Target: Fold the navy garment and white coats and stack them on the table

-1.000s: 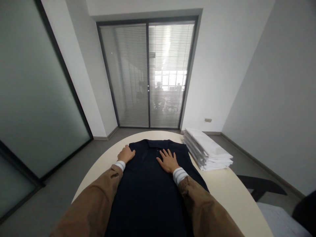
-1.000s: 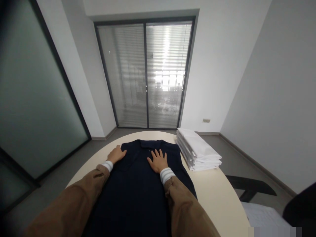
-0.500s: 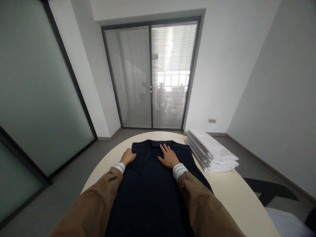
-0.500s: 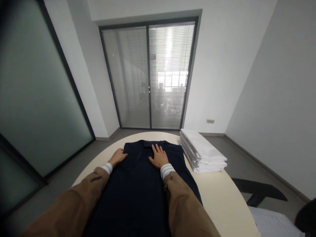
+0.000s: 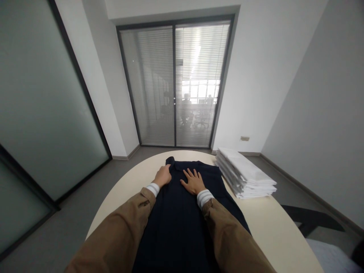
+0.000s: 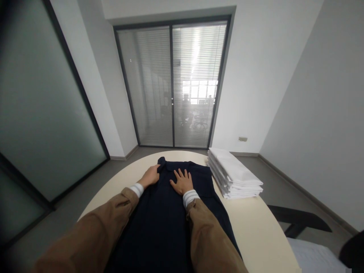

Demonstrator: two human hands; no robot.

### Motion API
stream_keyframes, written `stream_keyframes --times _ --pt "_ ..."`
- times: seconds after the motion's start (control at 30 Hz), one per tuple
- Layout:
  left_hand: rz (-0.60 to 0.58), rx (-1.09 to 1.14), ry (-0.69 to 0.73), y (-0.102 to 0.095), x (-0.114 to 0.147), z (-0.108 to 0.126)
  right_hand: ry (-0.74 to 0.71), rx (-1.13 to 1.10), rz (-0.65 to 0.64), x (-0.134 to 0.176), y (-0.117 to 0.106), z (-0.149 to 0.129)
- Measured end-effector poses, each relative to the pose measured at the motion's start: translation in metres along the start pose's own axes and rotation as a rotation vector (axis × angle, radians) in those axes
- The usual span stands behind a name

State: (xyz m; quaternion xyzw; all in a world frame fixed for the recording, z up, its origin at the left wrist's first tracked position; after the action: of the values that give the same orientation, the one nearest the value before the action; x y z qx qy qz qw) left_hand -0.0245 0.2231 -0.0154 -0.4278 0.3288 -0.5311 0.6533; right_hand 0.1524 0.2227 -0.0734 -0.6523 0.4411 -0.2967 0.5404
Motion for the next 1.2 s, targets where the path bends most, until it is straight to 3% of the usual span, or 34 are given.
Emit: stream_keyframes --times 0.2,0.43,0.6,0.77,0.9,1.03,1.2 --pt "0.008 -0.081 0.121 0.021 0.024 0.04 -0.001 0.008 0.018 0.002 0.0 -0.002" --pt "-0.073 -0.175 0.232 0.041 0.047 0.049 -0.034 -0.019 0.107 0.008 -0.007 -0.006" --pt "-0.122 -0.235 0.266 0.035 0.06 0.047 -0.16 -0.021 0.065 0.007 -0.006 -0.014" --pt "-0.173 -0.342 0.159 0.016 0.072 0.039 -0.189 -0.043 0.015 0.006 -0.005 -0.016" --pt "-0.331 -0.453 0.128 -0.002 0.086 0.033 -0.189 -0.056 -0.009 0.007 -0.004 -0.016" --pt "-0.595 -0.5 0.118 -0.014 0.107 0.025 -0.181 -0.059 0.005 0.007 -0.002 -0.014" --pt "-0.778 -0.33 0.17 -0.009 0.132 0.029 -0.153 -0.118 0.076 0.008 -0.003 -0.01"
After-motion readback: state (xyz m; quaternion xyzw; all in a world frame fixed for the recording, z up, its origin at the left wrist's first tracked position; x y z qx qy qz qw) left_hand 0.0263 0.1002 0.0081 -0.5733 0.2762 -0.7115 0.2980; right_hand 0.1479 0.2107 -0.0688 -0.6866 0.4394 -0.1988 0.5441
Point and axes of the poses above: each hand's wrist, its own x-axis away from the middle knuckle, its own y-axis out of the palm, z = x × y, the point moved 6 cm from there along -x, towards the middle knuckle, and after that the axes turned 12 degrees about -y, right-handed, at the moved point
